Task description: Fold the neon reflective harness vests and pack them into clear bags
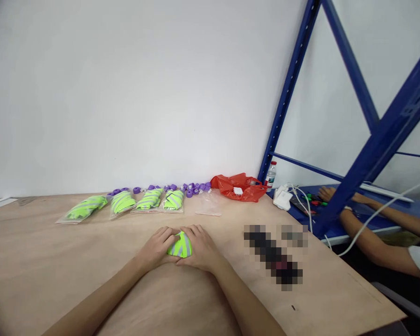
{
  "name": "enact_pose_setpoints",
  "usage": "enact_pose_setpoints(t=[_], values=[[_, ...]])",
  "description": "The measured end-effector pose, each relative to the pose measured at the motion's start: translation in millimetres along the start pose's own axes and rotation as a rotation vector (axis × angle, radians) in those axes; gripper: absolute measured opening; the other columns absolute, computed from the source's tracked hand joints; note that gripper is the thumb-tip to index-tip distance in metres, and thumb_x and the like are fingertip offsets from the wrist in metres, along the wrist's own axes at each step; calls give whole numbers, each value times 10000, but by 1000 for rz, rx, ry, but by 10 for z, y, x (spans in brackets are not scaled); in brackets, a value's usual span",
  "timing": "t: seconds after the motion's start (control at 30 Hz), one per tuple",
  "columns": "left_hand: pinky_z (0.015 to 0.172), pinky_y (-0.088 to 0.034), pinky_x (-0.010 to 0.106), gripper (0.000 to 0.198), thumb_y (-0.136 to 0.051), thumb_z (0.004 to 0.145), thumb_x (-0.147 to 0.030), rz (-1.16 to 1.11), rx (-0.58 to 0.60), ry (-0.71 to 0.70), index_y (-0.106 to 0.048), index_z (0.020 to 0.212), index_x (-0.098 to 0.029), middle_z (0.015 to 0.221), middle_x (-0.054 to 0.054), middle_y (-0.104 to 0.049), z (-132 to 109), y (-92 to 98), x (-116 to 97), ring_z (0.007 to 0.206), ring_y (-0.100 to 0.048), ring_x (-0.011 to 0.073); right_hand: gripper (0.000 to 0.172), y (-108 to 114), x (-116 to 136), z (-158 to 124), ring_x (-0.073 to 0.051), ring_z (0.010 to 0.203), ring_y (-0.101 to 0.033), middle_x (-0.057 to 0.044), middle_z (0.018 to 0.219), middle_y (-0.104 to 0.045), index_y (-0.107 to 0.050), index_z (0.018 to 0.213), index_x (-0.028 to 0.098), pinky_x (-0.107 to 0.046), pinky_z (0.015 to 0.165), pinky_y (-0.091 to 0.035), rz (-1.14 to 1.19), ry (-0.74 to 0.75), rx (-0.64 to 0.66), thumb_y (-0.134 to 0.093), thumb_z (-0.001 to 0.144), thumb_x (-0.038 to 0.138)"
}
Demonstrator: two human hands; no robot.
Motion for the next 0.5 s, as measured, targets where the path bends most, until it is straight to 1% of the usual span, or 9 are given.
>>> enact_pose_setpoints(t=[0.1, 0.2, 0.3, 0.4, 0.5], values=[[821, -483, 407, 451, -527, 929, -587, -16, -20, 10, -616, 1086, -174, 1113, 137, -638, 38, 5, -6, 947, -583, 276, 835, 30, -15, 1, -275, 1112, -523, -74, 1214, -594, -521, 1310, 237, -393, 955, -426, 9, -12, -4, -893, 598, 465], [850, -487, 415, 405, -555, 930, -536, -76, -9, 26, -605, 1121, -182, 1165, 139, -629, 77, 40, -14, 986, -585, 280, 843, 59, -44, -6, -272, 1120, -517, -68, 1214, -585, -521, 1310, 245, -387, 954, -429, 18, -34, -7, -900, 590, 465], [905, -484, 423, 427, -585, 919, -513, -170, 17, 31, -573, 1199, -190, 1215, 136, -619, 104, 81, -13, 1052, -577, 285, 787, 76, -70, -21, -260, 1129, -513, -65, 1219, -575, -511, 1322, 246, -377, 946, -436, 44, -31, -1, -859, 654, 473], [951, -476, 429, 456, -574, 931, -506, -237, 24, 50, -540, 1274, -207, 1249, 136, -608, 115, 94, -5, 1107, -564, 285, 699, 78, -87, -34, -248, 1120, -516, -66, 1208, -579, -503, 1330, 235, -369, 941, -441, 49, -10, -22, -798, 733, 450], [966, -474, 441, 452, -560, 942, -493, -264, 22, 72, -529, 1291, -207, 1257, 140, -605, 120, 79, -6, 1127, -560, 290, 644, 61, -105, -38, -241, 1103, -526, -64, 1192, -593, -512, 1310, 221, -364, 938, -444, 36, -7, -46, -776, 754, 413]])
Point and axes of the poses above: each hand's wrist, its own z-axis towards the middle knuckle, its own y-axis out of the back of the hand, x = y × z, the point moved 2 cm from there along z, towards the middle knuckle
